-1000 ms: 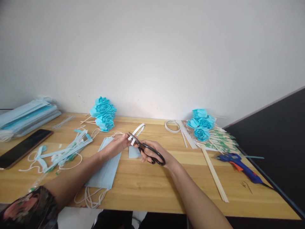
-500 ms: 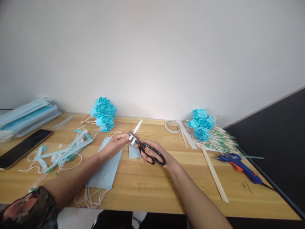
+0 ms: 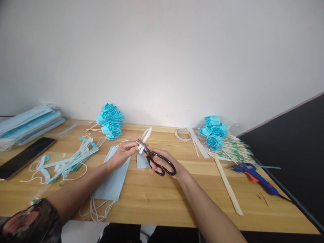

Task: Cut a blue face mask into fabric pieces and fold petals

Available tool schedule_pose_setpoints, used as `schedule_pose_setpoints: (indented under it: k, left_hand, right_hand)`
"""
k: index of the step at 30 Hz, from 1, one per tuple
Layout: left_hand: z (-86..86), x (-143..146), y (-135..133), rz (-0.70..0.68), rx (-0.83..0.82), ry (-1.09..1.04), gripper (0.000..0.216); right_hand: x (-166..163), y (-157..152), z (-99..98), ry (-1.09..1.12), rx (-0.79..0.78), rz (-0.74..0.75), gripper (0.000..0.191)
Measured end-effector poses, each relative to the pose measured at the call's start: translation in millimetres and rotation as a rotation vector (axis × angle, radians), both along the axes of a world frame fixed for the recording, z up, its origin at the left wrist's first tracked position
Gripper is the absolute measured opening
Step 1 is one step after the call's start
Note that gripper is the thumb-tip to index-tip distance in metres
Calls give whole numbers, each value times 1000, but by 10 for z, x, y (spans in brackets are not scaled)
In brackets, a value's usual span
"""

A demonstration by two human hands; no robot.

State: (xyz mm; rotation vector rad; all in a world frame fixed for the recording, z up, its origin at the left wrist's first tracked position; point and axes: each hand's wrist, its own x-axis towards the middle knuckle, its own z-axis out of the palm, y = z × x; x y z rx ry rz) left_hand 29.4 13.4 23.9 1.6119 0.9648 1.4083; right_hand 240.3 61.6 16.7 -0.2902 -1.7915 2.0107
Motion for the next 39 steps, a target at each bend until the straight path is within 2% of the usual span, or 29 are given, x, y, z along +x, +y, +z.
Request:
schedule_pose_setpoints:
  k: [7, 12, 19, 25, 31, 39]
  left_hand:
    - [5, 6, -6, -7, -67, 45, 38]
    - [-10, 14, -4, 29, -66, 31, 36]
    - [-5, 13, -10, 2, -84, -18, 32]
    - [-90, -11, 17, 100, -254, -189, 33]
    - [-141, -28, 57, 39, -278, -352, 33]
    - [-161, -33, 61, -21, -283, -401, 38]
  right_hand:
    - [-4, -5, 8, 15, 16, -14, 49]
    - [-5, -12, 12, 7, 12, -20, 48]
    - [-8, 4, -18, -52, 24, -50, 53]
    - [9, -27, 47, -238, 64, 45, 56]
    - [74, 48, 63, -56, 66, -16, 72]
    - [85, 73, 50, -74, 113, 10, 61]
